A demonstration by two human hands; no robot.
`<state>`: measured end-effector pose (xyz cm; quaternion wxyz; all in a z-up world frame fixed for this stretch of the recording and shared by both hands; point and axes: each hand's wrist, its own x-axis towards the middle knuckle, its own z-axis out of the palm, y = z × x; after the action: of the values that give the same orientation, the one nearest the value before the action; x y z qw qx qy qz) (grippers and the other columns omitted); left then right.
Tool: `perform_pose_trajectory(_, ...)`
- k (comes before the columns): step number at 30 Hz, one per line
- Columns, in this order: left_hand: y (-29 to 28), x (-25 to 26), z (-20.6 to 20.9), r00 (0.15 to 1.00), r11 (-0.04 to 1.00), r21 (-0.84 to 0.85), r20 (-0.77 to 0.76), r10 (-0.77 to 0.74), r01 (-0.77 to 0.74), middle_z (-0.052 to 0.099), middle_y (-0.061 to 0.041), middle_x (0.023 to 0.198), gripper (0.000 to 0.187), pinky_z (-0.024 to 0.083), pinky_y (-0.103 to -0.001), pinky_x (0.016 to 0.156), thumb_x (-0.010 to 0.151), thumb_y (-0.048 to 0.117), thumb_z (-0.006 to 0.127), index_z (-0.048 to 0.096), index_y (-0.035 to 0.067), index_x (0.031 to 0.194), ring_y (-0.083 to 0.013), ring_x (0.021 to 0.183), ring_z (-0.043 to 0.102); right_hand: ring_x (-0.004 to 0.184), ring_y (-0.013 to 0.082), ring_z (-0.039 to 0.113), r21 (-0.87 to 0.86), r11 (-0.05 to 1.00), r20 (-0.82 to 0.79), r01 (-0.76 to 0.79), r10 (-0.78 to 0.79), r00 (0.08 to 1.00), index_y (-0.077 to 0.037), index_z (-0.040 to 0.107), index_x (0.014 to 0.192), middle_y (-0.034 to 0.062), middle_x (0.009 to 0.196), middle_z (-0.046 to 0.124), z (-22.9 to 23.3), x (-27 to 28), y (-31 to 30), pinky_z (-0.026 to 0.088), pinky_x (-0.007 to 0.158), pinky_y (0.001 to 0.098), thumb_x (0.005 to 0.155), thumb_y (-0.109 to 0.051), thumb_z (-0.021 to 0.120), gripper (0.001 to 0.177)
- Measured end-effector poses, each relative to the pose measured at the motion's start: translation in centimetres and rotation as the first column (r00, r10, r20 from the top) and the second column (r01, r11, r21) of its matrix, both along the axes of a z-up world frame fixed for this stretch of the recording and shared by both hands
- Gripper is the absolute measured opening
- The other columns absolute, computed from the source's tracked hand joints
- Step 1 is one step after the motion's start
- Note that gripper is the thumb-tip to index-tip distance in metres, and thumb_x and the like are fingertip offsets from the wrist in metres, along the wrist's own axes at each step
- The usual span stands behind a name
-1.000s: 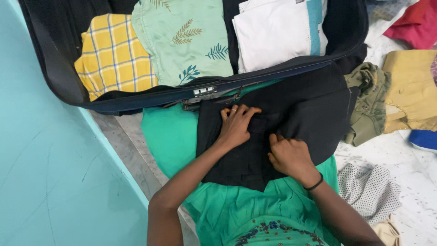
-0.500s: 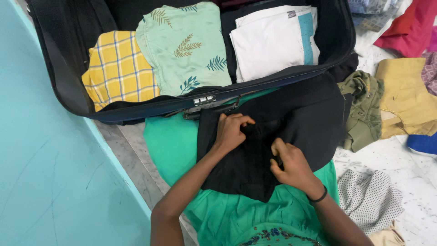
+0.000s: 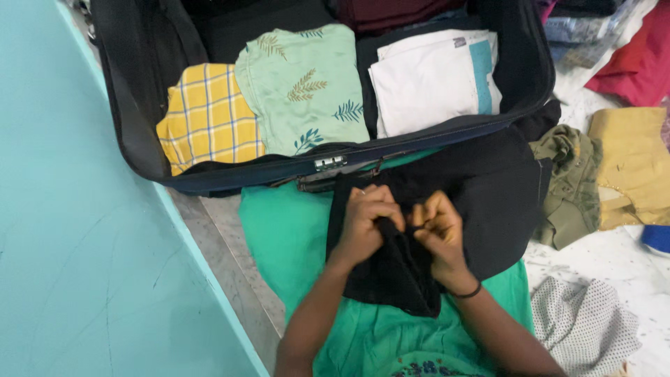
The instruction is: The person folds a maroon garment and places it into a black suitcase, then picks up, folds, and presses a black pair of pants before adding them to the suitcase, and finally folds a white piece of clothing on their lap.
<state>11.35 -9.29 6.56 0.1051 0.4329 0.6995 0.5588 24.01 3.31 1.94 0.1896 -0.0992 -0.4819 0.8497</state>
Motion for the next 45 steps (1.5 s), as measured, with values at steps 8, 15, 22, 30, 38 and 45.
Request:
perform_pose_trajectory(8, -0.1, 1.8, 1.2, 0.947, 0.996, -0.091, 0.319, 0.036, -0.007, 0.067, -0.008, 0.102, 0.062, 0.056, -0.031, 0.076, 0.068, -0.019, 0.040, 0.073, 0.009, 0.112, -0.0222, 0.086, 0.069, 0.067, 0.0061, 0.038, -0.203, 0.958, 0.115, 0.204, -0.184, 0.976, -0.010, 0.042, 0.096, -0.0006, 0.079, 0.044, -0.3, 0.5, -0.9, 0.035, 0.059, 0.0192, 0.080, 0.003, 0.050, 0.022)
perform_pose_trajectory(15, -2.1, 2.0, 1.7, 0.948, 0.993, -0.079, 0.312, -0.056, 0.084, 0.064, -0.011, 0.118, 0.079, 0.055, -0.032, 0.089, 0.067, -0.023, 0.039, 0.068, 0.011, 0.132, -0.0246, 0.103, 0.067, 0.065, 0.0068, 0.042, -0.325, 0.912, 0.119, 0.250, -0.222, 0.968, -0.009, 0.045, 0.096, 0.0000, 0.075, 0.046, 0.4, -0.4, -0.6, 0.041, 0.061, 0.0212, 0.084, 0.005, 0.055, 0.021)
perform_pose_trajectory(22, -2.9, 2.5, 1.9, 0.971, 0.993, -0.108, 0.240, -0.016, 0.043, 0.054, -0.014, 0.116, 0.084, 0.046, -0.034, 0.103, 0.064, -0.022, 0.043, 0.064, 0.009, 0.140, -0.0303, 0.113, 0.058, 0.076, 0.0076, 0.042, -0.084, 0.974, 0.080, 0.211, -0.205, 0.976, -0.009, 0.045, 0.103, -0.0009, 0.082, 0.045, 2.4, -0.8, -0.4, 0.039, 0.075, 0.0240, 0.084, 0.004, 0.058, 0.026)
perform_pose_trajectory(30, -7.4, 2.7, 4.3, 0.938, 0.951, -0.259, 0.337, -0.074, 0.168, 0.054, -0.018, 0.141, 0.089, 0.047, -0.038, 0.106, 0.073, -0.006, 0.056, 0.038, 0.007, 0.159, -0.0373, 0.130, 0.055, 0.096, 0.0167, 0.057, 0.049, 0.992, -0.146, 0.119, -0.111, 0.983, -0.005, 0.044, 0.124, 0.0090, 0.108, 0.057, 2.4, -0.4, -2.8, 0.047, 0.084, 0.0315, 0.092, -0.017, 0.064, 0.039)
perform_pose_trajectory(38, -7.6, 4.6, 2.2, 0.929, 0.967, -0.200, 0.300, 0.216, -0.160, 0.062, -0.020, 0.133, 0.088, 0.051, -0.042, 0.103, 0.070, 0.019, 0.082, 0.044, 0.005, 0.148, -0.0373, 0.125, 0.063, 0.124, 0.0269, 0.058, 0.340, 0.926, -0.097, -0.160, 0.204, 0.974, 0.001, 0.042, 0.137, 0.0193, 0.136, 0.053, 4.0, 0.4, -5.7, 0.044, 0.113, 0.0426, 0.094, -0.029, 0.063, 0.056)
perform_pose_trajectory(45, -7.9, 3.3, 1.0, 0.865, 0.974, -0.180, 0.458, 0.205, -0.135, 0.074, -0.015, 0.112, 0.070, 0.055, -0.033, 0.096, 0.072, 0.000, 0.072, 0.055, 0.005, 0.141, -0.0229, 0.106, 0.073, 0.127, 0.0292, 0.058, 0.279, 0.940, -0.146, -0.199, 0.246, 0.958, -0.001, 0.036, 0.145, 0.0157, 0.141, 0.040, 2.9, 0.3, -2.5, 0.044, 0.113, 0.0460, 0.096, -0.019, 0.061, 0.058)
